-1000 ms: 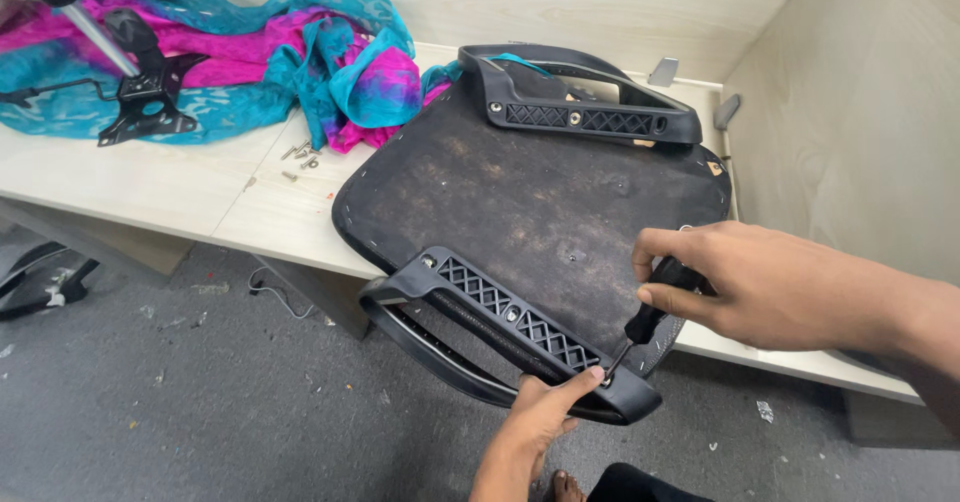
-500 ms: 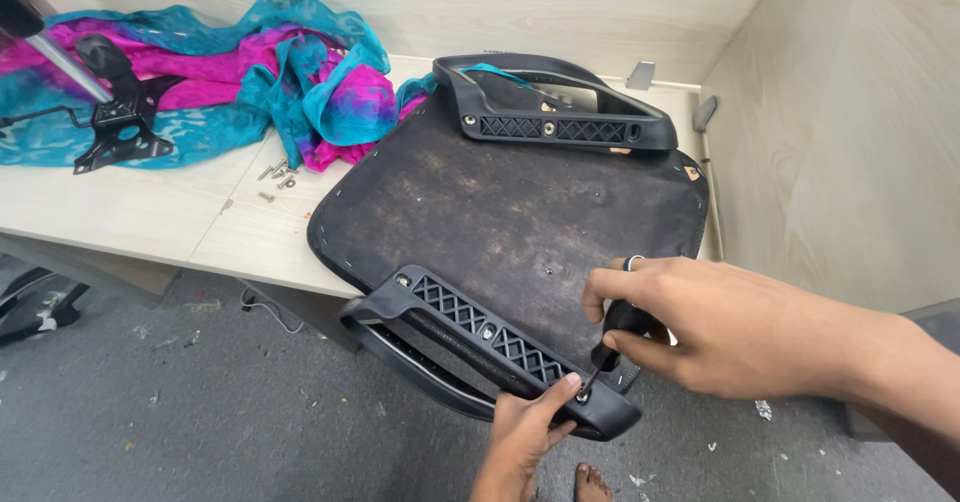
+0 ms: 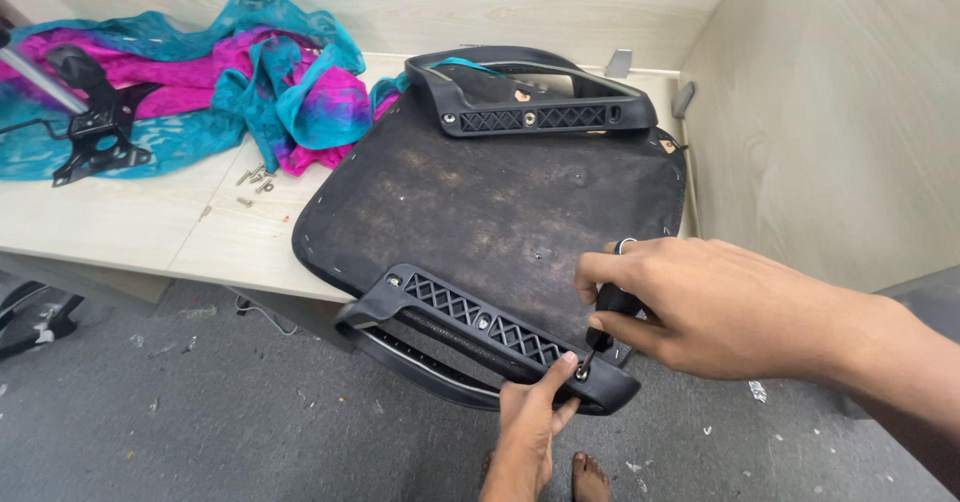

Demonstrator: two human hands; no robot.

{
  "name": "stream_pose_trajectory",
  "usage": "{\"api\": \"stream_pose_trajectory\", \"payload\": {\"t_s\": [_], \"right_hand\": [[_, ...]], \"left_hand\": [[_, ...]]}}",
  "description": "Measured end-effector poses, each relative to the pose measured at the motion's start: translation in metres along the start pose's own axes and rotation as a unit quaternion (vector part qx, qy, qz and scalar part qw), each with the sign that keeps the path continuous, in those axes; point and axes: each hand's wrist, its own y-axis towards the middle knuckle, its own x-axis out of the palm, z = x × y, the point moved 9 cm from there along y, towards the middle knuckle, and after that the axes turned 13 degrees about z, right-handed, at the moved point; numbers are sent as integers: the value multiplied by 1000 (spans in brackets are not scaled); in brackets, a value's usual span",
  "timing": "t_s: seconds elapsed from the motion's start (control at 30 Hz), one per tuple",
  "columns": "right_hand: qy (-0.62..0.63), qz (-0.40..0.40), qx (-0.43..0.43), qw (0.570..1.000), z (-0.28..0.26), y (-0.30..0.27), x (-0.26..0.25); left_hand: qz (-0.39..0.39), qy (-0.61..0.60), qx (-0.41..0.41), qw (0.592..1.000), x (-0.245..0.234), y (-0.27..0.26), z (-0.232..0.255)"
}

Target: The person uses a screwdriver to tighten screws on the underside of a chair seat, securing two black plastic armrests. They then flip the seat over and place several screws on the surface.

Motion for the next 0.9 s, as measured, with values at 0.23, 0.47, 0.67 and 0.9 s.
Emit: {"api": "stream_pose_trajectory", "payload": {"t_s": [0.23, 0.47, 0.67, 0.9], "right_hand": [[6, 37, -6, 999, 30, -5, 3], [3, 7, 18, 1000, 41, -12, 18], [67, 94, -82, 990, 20, -17, -2], [-52, 13, 36, 998, 44, -14, 14]], "left_hand": [[32, 4, -4, 999, 2, 11, -13], [35, 11, 10, 999, 2, 8, -14], [57, 20, 9, 998, 1, -2, -10], [89, 52, 16, 995, -3, -13, -12]]}}
